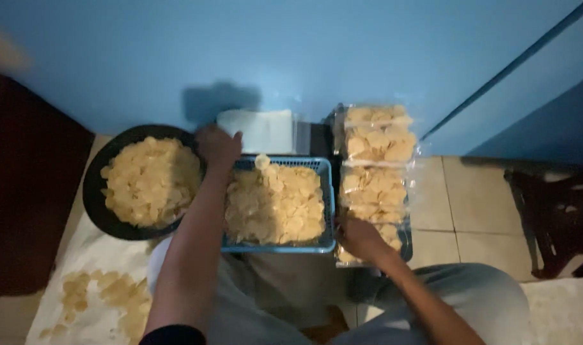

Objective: The person sits on the floor and packs thin, pale, round chips from a blue basket into clear plastic bags. They transfer chips from a large black bowl and a white cloth on the floor into the basket, then fill multiple bags and place them in a stack.

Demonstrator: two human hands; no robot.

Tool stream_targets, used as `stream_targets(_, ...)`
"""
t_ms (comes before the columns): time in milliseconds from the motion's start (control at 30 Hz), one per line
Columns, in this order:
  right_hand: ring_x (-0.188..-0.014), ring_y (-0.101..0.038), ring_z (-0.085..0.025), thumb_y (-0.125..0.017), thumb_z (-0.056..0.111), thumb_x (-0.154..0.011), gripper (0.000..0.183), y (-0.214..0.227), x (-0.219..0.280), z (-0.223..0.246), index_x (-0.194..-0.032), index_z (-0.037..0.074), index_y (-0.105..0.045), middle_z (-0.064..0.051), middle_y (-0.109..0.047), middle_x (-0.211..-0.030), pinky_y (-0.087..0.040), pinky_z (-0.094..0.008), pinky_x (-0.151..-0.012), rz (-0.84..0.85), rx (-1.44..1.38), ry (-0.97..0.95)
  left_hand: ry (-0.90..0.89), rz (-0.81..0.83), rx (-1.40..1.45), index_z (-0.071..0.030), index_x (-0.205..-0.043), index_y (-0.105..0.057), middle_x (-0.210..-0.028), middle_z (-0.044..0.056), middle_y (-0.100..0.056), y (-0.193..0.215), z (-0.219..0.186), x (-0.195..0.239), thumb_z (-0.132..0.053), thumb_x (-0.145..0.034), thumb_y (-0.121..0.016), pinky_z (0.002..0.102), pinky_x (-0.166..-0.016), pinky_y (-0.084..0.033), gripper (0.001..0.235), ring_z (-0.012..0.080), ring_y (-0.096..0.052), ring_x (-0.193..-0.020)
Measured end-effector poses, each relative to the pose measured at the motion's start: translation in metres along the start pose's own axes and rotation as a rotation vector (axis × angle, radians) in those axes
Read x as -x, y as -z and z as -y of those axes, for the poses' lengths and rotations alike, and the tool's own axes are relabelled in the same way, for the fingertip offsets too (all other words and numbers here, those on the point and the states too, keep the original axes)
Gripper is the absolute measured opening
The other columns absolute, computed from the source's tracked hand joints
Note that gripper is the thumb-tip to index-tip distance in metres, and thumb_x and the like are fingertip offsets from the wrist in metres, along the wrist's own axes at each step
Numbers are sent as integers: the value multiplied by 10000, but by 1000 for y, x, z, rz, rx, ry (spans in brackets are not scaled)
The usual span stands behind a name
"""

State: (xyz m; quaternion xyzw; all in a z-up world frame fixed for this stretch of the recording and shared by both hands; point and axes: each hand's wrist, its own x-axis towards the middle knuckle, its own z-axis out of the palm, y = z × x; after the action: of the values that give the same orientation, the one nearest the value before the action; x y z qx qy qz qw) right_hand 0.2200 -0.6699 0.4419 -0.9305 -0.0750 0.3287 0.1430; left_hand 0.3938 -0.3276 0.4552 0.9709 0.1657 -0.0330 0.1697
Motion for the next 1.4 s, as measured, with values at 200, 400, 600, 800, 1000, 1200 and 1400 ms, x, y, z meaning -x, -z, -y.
stream_targets(200,-917,-707,-498,-553,296,-954,302,-6,6,-9,-988,39,-708,-253,-740,-999,-537,-584,-750,-33,21,85,154,184,194,70,-1306,-664,-1278,239,-688,-102,66,-74,-568,-854,-778,529,-915,-582,790,416,-654,-1197)
stream_targets(400,-769,-667,-355,-610,358,-1016,301,-16,-10,-22,-1156,92,-608,-148,-687,-938,-505,-489,-611,18,83,87,460,62,299,36,-1232,-649,-1121,187,-727,-105,69,-89,-464,-729,-941,506,-682,-651,767,360,-738,-957)
stream_targets(600,-915,-722,-457,-632,506,-894,513,-47,-47,-27,-1150,61,-642,-208,-726,-1028,-579,-551,-744,-174,88,-107,529,20,538,-53,-1254,-683,-1162,150,-703,-56,53,-60,-464,-844,-821,499,-718,-579,596,335,-686,-974)
stream_targets(800,-1045,-718,-508,-616,416,-874,481,29,-4,33,-957,-26,-787,-286,-760,-1016,-591,-592,-830,-71,56,-187,159,-247,633,72,-1213,-565,-1027,263,-668,-69,58,-57,-182,-943,-736,625,-775,-613,408,474,-688,-971)
stream_targets(1000,-1026,-725,-516,-598,346,-868,413,14,-31,-2,-1006,7,-791,-260,-773,-987,-598,-597,-810,-108,64,-207,-34,-443,438,0,-988,-660,-801,247,-692,-84,77,-92,-68,-909,-660,566,-628,-578,104,483,-707,-772)
stream_targets(1200,-1071,-685,-560,-585,406,-920,494,68,-9,25,-1156,4,-748,-306,-741,-1075,-562,-659,-876,-276,-121,-142,-104,-554,616,-31,-1109,-628,-991,240,-690,-58,62,-89,-120,-867,-714,532,-665,-606,272,441,-726,-898)
stream_targets(1400,-1293,-559,-459,-545,518,-1019,632,94,-74,50,-1378,0,-497,-316,-551,-1339,-483,-539,-1048,-331,-1134,128,39,-42,1398,-9,-1359,-532,-1283,317,-575,86,-10,36,-237,-998,-643,594,-771,-635,441,498,-663,-1067)
